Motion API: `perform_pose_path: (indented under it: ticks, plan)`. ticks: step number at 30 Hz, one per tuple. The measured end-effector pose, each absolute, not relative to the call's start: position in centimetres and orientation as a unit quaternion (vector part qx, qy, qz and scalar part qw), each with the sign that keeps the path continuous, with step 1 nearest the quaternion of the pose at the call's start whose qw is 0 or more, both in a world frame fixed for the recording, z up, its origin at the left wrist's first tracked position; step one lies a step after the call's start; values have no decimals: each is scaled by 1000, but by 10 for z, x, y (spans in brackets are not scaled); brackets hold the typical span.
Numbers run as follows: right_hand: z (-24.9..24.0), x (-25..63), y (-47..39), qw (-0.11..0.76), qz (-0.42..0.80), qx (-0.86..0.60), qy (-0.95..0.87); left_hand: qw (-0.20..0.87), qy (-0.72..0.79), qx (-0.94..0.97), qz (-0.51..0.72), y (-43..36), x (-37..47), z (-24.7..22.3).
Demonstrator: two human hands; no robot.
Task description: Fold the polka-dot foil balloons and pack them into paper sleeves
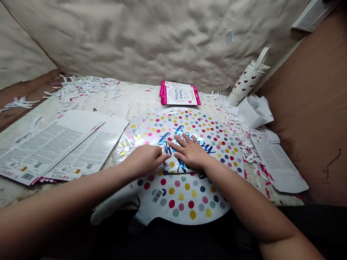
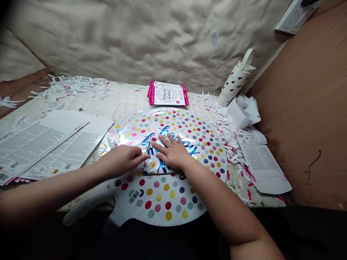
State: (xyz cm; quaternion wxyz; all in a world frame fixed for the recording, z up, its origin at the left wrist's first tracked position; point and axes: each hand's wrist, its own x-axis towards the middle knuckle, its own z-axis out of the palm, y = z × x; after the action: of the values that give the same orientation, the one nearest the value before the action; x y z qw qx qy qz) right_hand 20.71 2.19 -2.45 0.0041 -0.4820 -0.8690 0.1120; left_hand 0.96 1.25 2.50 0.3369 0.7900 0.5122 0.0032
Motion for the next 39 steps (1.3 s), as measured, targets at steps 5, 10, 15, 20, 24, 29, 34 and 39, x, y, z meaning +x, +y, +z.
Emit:
perform_pose_path:
  ticks: [5,10,15,20,24,29,34,39]
  plan:
    - [-25,204,19,8,113,-485,-867,-22,218,976,-17,-25,34,8]
    - [-27,220,23,153,263,-487,-819,-24,249,967,42,-13,34,-1]
    - [-17,226,8,390,436,-432,-686,303,458,767,332,-4,-6,35]
    - [1,194,-22,461,656,-415,-429,512,449,635,365,-8,-22,46]
    - [3,208,-28,444,710,-485,-252,255,580,726,270,21,-106,38]
    - [0,238,-23,384,698,-569,-205,61,745,655,116,39,-204,31]
    - [10,215,-19,384,727,-498,-275,455,596,604,271,5,-114,36]
    - [22,193,-21,428,737,-438,-286,736,451,472,178,-23,-22,31]
